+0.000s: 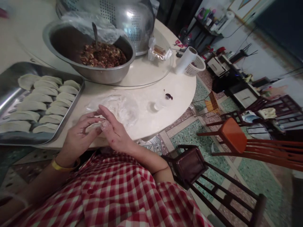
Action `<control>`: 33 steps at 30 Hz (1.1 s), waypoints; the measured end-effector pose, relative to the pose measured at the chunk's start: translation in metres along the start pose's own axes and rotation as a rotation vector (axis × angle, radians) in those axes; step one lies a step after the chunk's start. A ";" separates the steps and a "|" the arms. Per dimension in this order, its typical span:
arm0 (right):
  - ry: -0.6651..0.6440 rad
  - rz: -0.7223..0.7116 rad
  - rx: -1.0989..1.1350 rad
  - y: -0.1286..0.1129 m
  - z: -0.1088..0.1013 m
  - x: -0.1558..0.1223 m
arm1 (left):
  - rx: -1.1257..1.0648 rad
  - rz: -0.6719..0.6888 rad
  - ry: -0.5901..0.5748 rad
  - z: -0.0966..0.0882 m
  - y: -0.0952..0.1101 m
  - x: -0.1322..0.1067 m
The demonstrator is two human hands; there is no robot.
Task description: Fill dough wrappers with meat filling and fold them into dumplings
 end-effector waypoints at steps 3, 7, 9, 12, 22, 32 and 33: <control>-0.002 -0.047 -0.035 -0.011 -0.002 0.002 | -0.274 -0.176 0.029 0.007 -0.014 0.000; 0.045 -0.073 -0.113 -0.024 -0.012 0.000 | -0.648 -0.487 0.080 0.015 -0.034 -0.008; 0.119 -0.119 -0.193 -0.034 -0.021 -0.003 | -0.684 -0.547 0.069 0.017 -0.035 -0.011; 0.178 -0.267 -0.360 -0.055 -0.025 -0.008 | -0.696 -0.571 0.071 0.015 -0.034 -0.012; 0.119 -0.346 -0.462 -0.059 -0.010 -0.015 | -0.651 -0.468 0.122 -0.004 -0.024 -0.017; 0.113 0.373 0.232 0.024 -0.013 -0.020 | -0.680 -0.351 0.274 -0.014 -0.020 -0.019; 0.102 0.365 0.238 0.024 -0.012 -0.021 | -0.684 -0.354 0.279 -0.014 -0.020 -0.019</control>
Point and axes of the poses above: each hand's wrist, its own x-axis towards the middle knuckle, its own z-axis out of the palm, y = z × x, the point moved 10 cm from there along x, towards the middle knuckle, and after that the axes turned 6 degrees about y, right-handed, at the moved point
